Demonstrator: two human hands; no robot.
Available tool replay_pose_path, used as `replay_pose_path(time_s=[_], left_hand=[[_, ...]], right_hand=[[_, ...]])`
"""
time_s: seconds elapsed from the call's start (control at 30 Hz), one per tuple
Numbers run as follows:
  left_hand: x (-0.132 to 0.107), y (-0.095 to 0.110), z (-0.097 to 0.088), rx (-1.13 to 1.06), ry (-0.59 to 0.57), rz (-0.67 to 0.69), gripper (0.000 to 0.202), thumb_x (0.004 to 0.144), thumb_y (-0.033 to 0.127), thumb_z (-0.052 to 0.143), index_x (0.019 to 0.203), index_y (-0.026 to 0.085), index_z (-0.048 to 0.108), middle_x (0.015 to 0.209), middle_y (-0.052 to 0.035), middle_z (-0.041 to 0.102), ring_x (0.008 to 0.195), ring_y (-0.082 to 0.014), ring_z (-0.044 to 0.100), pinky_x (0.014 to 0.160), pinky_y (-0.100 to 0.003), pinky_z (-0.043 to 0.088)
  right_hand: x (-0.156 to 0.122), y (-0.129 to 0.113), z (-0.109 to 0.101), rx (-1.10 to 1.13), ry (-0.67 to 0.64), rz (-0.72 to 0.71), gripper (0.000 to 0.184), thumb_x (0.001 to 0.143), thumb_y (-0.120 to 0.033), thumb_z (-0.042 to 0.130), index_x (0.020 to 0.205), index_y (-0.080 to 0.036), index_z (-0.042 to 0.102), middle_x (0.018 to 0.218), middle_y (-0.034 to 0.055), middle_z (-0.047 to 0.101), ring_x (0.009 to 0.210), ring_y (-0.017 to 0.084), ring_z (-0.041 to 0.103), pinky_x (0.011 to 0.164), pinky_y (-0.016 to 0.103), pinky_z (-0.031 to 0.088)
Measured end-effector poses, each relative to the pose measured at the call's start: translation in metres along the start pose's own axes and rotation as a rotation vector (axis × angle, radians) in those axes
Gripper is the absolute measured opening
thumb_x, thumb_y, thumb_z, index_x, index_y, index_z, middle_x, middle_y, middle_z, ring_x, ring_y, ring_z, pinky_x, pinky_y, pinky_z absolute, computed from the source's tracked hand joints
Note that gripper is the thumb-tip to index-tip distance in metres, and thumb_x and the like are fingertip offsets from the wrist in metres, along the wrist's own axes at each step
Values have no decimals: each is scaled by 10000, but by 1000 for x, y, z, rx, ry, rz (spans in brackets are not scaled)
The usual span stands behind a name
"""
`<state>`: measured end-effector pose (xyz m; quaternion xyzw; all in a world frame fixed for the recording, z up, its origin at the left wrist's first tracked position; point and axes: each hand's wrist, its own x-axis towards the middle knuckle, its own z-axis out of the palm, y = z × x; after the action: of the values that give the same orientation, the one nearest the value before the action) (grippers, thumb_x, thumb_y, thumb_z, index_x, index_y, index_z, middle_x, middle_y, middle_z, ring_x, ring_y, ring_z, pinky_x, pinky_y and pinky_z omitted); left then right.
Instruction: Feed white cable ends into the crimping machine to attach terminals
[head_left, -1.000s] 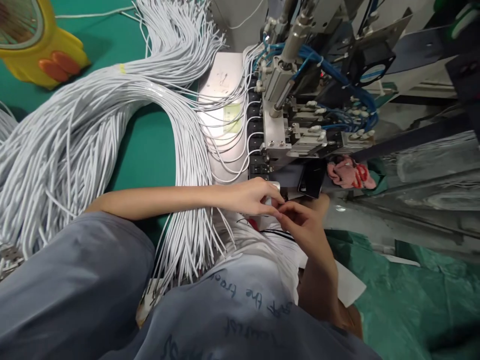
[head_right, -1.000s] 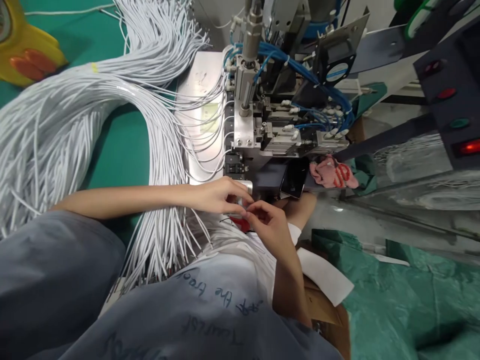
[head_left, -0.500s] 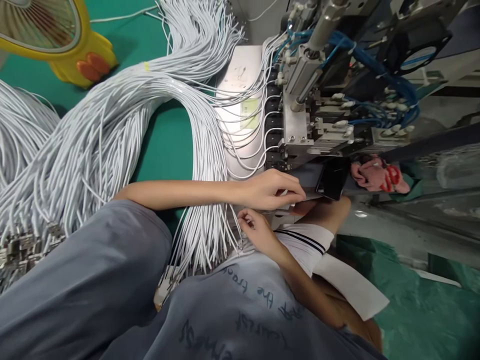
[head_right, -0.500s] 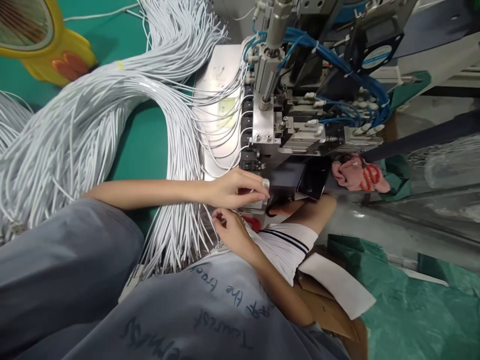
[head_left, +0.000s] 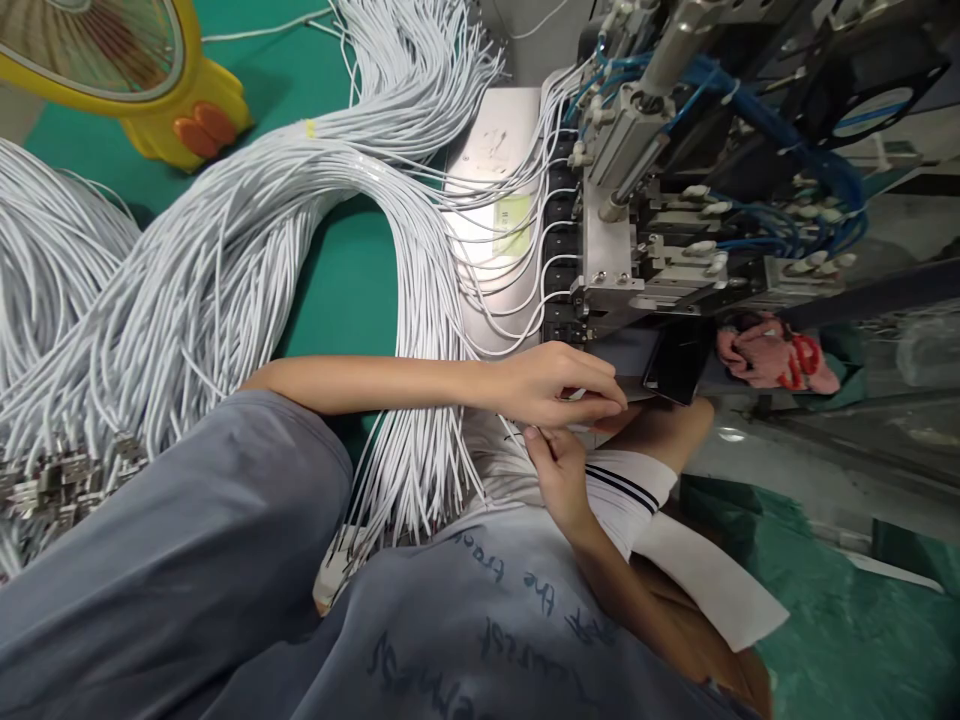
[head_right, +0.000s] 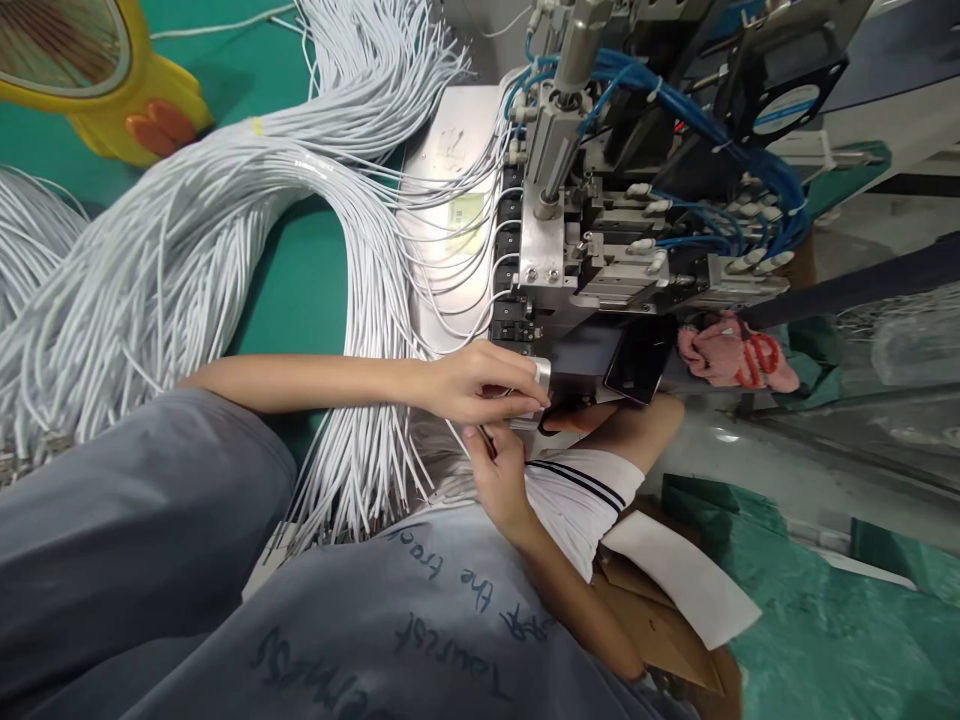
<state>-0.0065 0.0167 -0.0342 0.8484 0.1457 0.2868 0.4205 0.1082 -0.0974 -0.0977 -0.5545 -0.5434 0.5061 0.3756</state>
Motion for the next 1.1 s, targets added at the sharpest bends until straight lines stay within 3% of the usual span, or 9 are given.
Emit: replay_pose_path(time_s=[0.13, 0.23, 0.3, 0.4, 0.47, 0.63, 0.73, 0.9, 1.1], left_hand=[[2, 4, -1, -68, -118, -42, 310, 925, 314, 455, 948, 103, 681, 842, -97, 653, 699, -112, 555, 676, -212, 443], [5, 6, -2, -151, -289, -139, 316, 859, 376, 573, 1012, 118, 672, 958, -104, 647, 773, -135, 584, 707, -226, 466], [7, 7, -2, -193, -351, -197, 342, 814, 397, 632, 1014, 123, 676, 981, -102, 639, 797, -143, 586, 716, -228, 468], [9, 5, -2, -238, -292, -247, 255, 819, 329, 637, 966, 129, 695, 891, -69, 639, 729, -111, 558, 675, -204, 443], [9, 5, 0, -253, -189, -264, 190, 831, 267, 615, 914, 122, 707, 811, -49, 627, 667, -88, 529, 625, -188, 417], [8, 5, 2, -284, 3, -314, 180, 817, 226, 592, 761, 96, 704, 701, -25, 579, 559, -56, 476, 520, -168, 376], [8, 6, 3, -299, 12, -333, 182, 812, 230, 594, 763, 94, 705, 695, -22, 579, 550, -54, 476, 496, -163, 367], [7, 7, 5, -347, 47, -335, 177, 804, 248, 618, 853, 101, 702, 752, -27, 584, 562, -58, 534, 512, -166, 418], [4, 6, 5, -478, 6, -374, 183, 844, 234, 564, 842, 89, 677, 691, -18, 576, 523, -76, 581, 501, -171, 467]], right_hand=[[-3, -10, -11, 3, -82, 1, 245, 854, -309, 515, 658, -168, 557, 580, -18, 520, 576, 125, 488, 563, 252, 395], [-6, -18, -38, -114, -195, 42, 218, 826, -304, 571, 676, -156, 626, 579, -12, 564, 570, 136, 519, 544, 249, 411], [-6, -21, -60, -125, -98, 54, 147, 767, -291, 650, 704, -159, 672, 621, -1, 621, 603, 152, 565, 551, 250, 442], [-1, -27, -82, 77, 235, 17, 84, 683, -234, 735, 744, -199, 688, 689, -9, 668, 615, 137, 604, 576, 239, 484], [4, -32, -84, 291, 309, -10, 133, 658, -243, 755, 764, -216, 680, 674, -19, 667, 558, 120, 603, 559, 240, 498], [17, -42, -72, 557, 284, -44, 283, 702, -351, 714, 945, -222, 646, 651, -16, 659, 521, 129, 606, 554, 283, 525], [21, -40, -68, 467, 373, -86, 253, 748, -323, 685, 976, -235, 621, 664, -29, 640, 532, 119, 597, 570, 281, 516], [24, -33, -68, 224, 408, -181, 130, 749, -341, 686, 760, -215, 657, 729, 3, 575, 650, 123, 552, 585, 264, 467], [27, -43, -82, 189, 201, -110, 136, 746, -343, 683, 776, -214, 717, 742, 27, 578, 651, 142, 539, 552, 286, 461]])
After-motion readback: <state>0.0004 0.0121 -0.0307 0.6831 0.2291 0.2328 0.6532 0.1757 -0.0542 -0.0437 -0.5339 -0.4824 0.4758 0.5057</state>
